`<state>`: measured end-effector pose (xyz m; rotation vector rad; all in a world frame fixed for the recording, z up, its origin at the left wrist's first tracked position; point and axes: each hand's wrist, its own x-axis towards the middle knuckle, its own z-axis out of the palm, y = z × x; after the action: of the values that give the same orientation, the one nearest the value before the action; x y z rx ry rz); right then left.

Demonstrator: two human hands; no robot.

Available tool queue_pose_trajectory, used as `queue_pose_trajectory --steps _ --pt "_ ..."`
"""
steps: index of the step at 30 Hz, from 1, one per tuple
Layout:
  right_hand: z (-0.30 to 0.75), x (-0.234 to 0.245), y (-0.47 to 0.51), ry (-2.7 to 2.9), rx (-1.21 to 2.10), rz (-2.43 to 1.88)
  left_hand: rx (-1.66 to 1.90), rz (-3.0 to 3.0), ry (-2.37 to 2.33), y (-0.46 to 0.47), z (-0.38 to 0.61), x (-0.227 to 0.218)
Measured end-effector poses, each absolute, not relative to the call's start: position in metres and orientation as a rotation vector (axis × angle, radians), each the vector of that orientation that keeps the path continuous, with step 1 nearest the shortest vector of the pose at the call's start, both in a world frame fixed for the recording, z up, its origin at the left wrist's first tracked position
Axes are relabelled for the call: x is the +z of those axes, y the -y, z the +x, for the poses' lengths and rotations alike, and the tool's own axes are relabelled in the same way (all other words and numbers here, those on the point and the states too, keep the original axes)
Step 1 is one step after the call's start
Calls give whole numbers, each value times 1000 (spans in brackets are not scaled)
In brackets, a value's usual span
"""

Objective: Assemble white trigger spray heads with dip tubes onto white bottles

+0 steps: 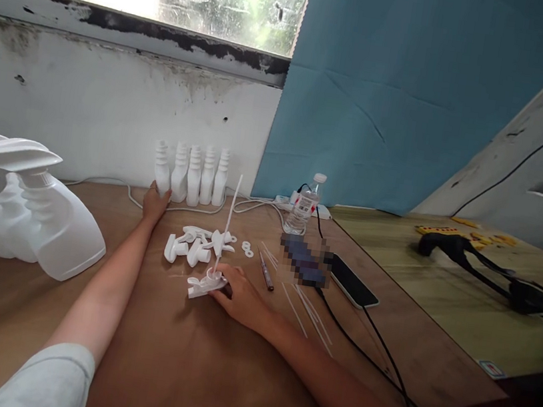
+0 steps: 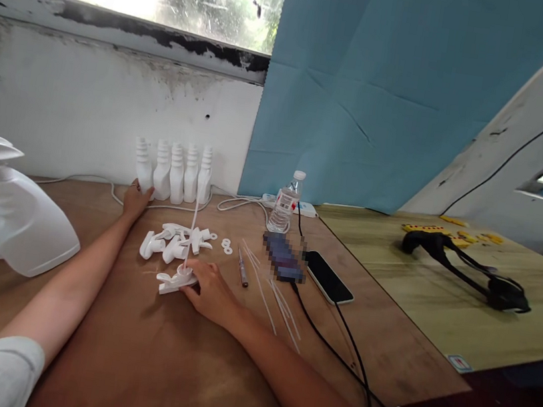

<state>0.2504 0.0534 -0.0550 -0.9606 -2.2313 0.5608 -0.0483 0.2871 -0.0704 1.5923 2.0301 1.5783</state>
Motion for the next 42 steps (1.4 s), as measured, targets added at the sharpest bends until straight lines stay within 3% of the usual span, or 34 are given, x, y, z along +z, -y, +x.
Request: queue_pose_trajectory --steps 9,14,18,33,42 --pt "261 -53 -56 1857 1038 -855 1891 1393 -2103 -242 -49 -68" --pt "272 -36 -62 1198 1559 -581 1865 1654 -1938 -201 -46 -67" --pt "284 -20 -67 869 1763 -384 1831 1787 -1850 -187 -45 -67" --pt "301 -10 -72 750 1767 -326 1838 1817 -1847 -193 -51 -72" --pt "301 -16 -79 811 1799 -382 1865 2140 -1676 -177 -40 -67"
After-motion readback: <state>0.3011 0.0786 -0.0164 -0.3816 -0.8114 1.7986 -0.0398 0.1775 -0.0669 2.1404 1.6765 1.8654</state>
